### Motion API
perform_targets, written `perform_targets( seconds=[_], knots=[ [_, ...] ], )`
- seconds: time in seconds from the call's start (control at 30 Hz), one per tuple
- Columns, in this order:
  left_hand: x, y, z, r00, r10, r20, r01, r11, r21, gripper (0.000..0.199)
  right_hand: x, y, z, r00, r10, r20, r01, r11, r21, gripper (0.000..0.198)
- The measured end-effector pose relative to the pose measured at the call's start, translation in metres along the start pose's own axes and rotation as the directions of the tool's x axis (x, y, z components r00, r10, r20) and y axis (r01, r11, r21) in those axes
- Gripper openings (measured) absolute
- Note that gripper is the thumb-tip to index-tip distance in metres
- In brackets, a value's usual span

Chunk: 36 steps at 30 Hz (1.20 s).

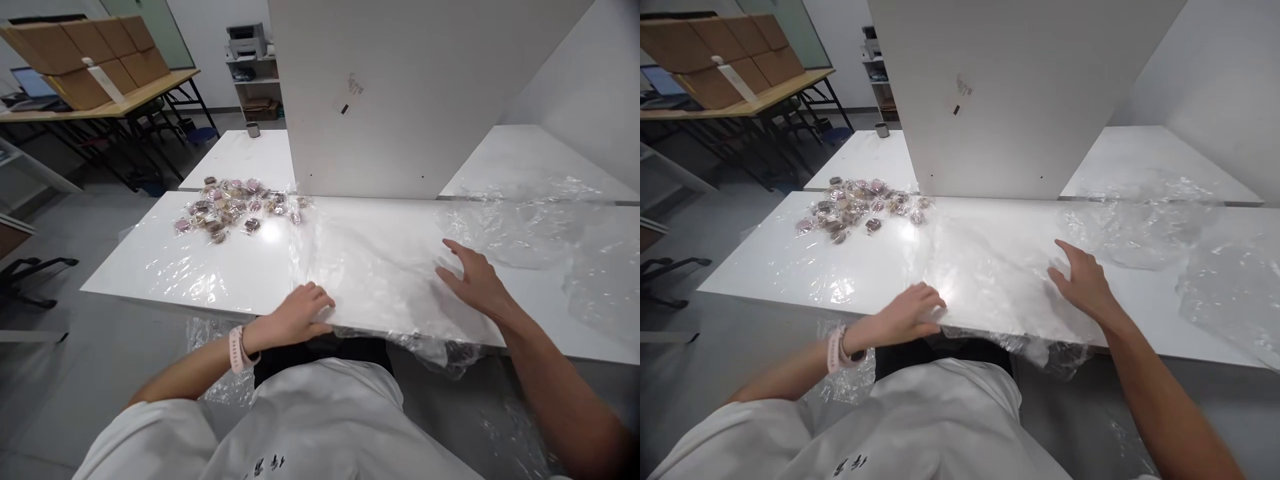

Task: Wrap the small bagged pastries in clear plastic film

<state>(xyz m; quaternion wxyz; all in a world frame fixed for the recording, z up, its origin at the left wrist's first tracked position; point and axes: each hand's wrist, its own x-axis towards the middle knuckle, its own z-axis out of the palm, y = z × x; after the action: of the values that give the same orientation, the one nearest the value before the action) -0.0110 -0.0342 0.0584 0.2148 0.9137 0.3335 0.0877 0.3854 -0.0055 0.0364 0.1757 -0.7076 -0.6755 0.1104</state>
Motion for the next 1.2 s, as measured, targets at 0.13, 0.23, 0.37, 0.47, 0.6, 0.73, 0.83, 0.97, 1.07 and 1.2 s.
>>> perform_targets(
  seconds=[0.13, 0.23, 0.37, 0.47, 0.6, 0.73, 0.83, 0.97, 1.07, 1.2],
  knots=[
    [-0.016, 0.000, 0.038, 0.999, -0.047, 0.020, 0.046, 0.997, 0.062, 0.024, 0.032, -0.039, 0.006, 0.970, -0.211, 0.124, 0.197, 0.973, 0.117, 0.089],
    [-0.025, 0.001, 0.033, 0.997, -0.056, 0.050, 0.056, 0.998, 0.000, 0.018, 0.076, -0.049, 0.033, 0.987, -0.085, 0.135, 0.050, 0.968, 0.247, 0.065],
    [-0.034, 0.003, 0.006, 0.989, -0.028, 0.144, 0.055, 0.981, -0.185, 0.019, 0.141, -0.024, 0.045, 0.955, 0.293, -0.046, -0.275, 0.932, 0.236, 0.032],
    [-0.028, -0.017, -0.022, 0.998, -0.065, -0.008, 0.057, 0.920, -0.387, 0.021, 0.162, -0.017, 0.031, 0.897, 0.373, -0.238, -0.344, 0.926, 0.154, 0.042],
    [0.012, -0.082, -0.063, 0.773, -0.407, -0.487, 0.338, 0.913, -0.227, 0.025, 0.123, -0.061, 0.038, 0.936, -0.077, -0.343, 0.112, 0.990, 0.082, 0.042],
    [0.072, -0.152, -0.096, 0.724, -0.497, -0.478, 0.586, 0.809, 0.047, 0.056, 0.056, -0.103, 0.086, 0.830, -0.553, 0.077, 0.546, 0.832, 0.095, 0.048],
    [0.104, -0.184, -0.112, 0.853, -0.512, -0.105, 0.522, 0.825, 0.218, 0.087, 0.037, -0.096, 0.106, 0.730, -0.647, 0.222, 0.647, 0.758, 0.083, 0.051],
    [0.129, -0.198, -0.119, 0.868, -0.443, 0.222, 0.373, 0.879, 0.296, 0.121, 0.044, -0.076, 0.103, 0.703, -0.680, 0.205, 0.685, 0.726, 0.058, 0.050],
    [0.145, -0.198, -0.116, 0.862, -0.422, 0.281, 0.341, 0.893, 0.294, 0.125, 0.047, -0.074, 0.100, 0.698, -0.691, 0.187, 0.696, 0.716, 0.047, 0.050],
    [0.159, -0.201, -0.115, 0.872, -0.391, 0.294, 0.302, 0.903, 0.306, 0.103, 0.044, -0.078, 0.102, 0.702, -0.687, 0.187, 0.692, 0.721, 0.050, 0.050]
  ],
)
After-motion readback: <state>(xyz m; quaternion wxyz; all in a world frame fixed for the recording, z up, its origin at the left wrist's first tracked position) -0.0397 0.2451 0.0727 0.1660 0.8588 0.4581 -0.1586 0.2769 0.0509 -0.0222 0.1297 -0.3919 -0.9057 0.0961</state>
